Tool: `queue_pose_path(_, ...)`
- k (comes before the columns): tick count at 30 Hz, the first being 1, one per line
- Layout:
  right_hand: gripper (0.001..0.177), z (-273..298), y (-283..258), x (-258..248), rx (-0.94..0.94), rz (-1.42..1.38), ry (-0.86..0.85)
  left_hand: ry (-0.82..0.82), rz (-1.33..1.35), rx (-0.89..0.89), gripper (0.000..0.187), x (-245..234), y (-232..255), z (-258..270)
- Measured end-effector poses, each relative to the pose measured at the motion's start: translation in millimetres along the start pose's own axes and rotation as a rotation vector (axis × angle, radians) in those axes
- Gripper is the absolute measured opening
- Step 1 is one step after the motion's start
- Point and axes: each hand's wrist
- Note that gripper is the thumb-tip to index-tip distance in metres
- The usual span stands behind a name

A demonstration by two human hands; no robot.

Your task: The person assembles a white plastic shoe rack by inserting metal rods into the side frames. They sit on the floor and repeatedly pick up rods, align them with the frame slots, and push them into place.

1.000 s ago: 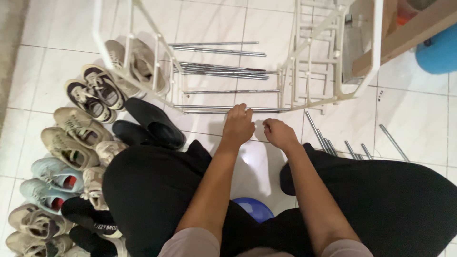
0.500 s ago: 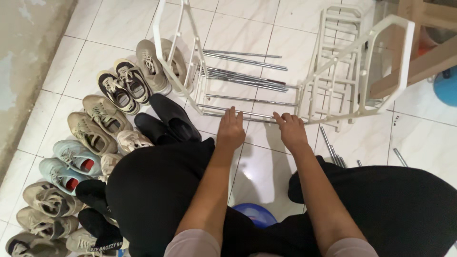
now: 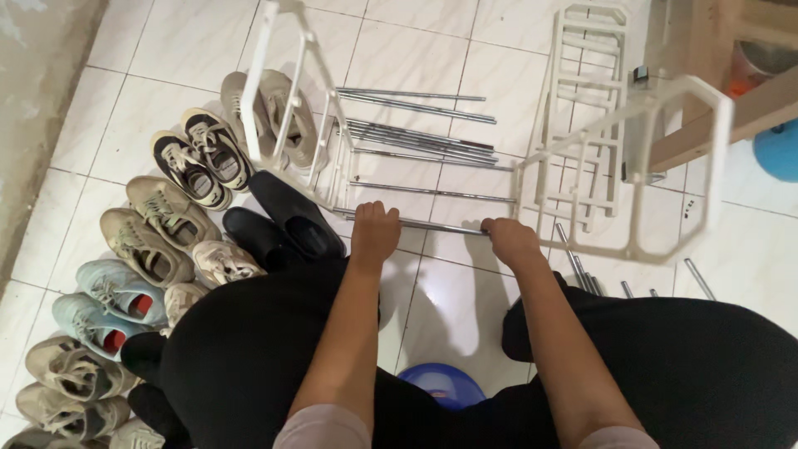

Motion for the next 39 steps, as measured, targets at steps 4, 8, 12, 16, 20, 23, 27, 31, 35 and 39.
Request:
queue_pose_path(4,0.037,-8.6,-0.8,-0.4,0.026,0.033,-0.161,-0.218,0.083,-0.08,0.029,-6.1,1.4,-1.8)
queue_pose_path(8,0.035,-18.0,-3.9,1.1,-0.041,-0.052,-0.173,-0.469,0.095,-0.136,0.046,-9.3,-0.8,-12.9)
queue_pose_path(12,0.034,-24.4,-18.6,-4.2,-0.069,-0.098,-0.166,-0.431,0.156,-0.148,0.049,-16.6,-3.3,-26.0)
queue_pose_path(16,0.032,-38.8,-30.3,-16.2,-0.074,-0.188,-0.233,-0.584,0.205,-0.174,0.043,-7.6,-5.1,-48.5)
queue_pose_path(20,0.03,-67.3,-39.9,-23.3,-0.066,-0.341,-0.14,-0.231,-0.017,0.002,0.035,19.0,-14.6,-46.7)
queue_pose_path(23,0.028,-87.3,-54.1,-20.9,-0.018,-0.354,-0.054,-0.264,-0.023,-0.073,0.028,41.2,-24.7,-57.7)
queue_pose_path(27,0.022,-130.0,-83.1,-14.9,-0.028,-0.293,0.048,-0.353,0.118,-0.288,0.025,65.8,-45.4,-80.7)
queue_pose_path(31,0.017,-183.9,-98.0,0.0,-0.106,-0.249,0.228,-0.342,0.168,-0.339,0.034,97.0,-63.3,-104.0)
queue_pose_path(35,0.014,-236.0,-99.7,10.4,-0.214,-0.129,0.349,-0.53,0.241,-0.464,0.037,119.5,-74.9,-124.2)
queue_pose_path(39,0.012,-264.5,-102.7,14.7,-0.239,0.002,0.279,-0.594,0.112,-0.388,0.043,141.9,-95.8,-139.5)
Point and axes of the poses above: each hand's wrist, its own z-axis away from the middle knuckle, its own x-axis out of the palm, y = z × x, and after that the axes turned 10 degrees about x, right-handed
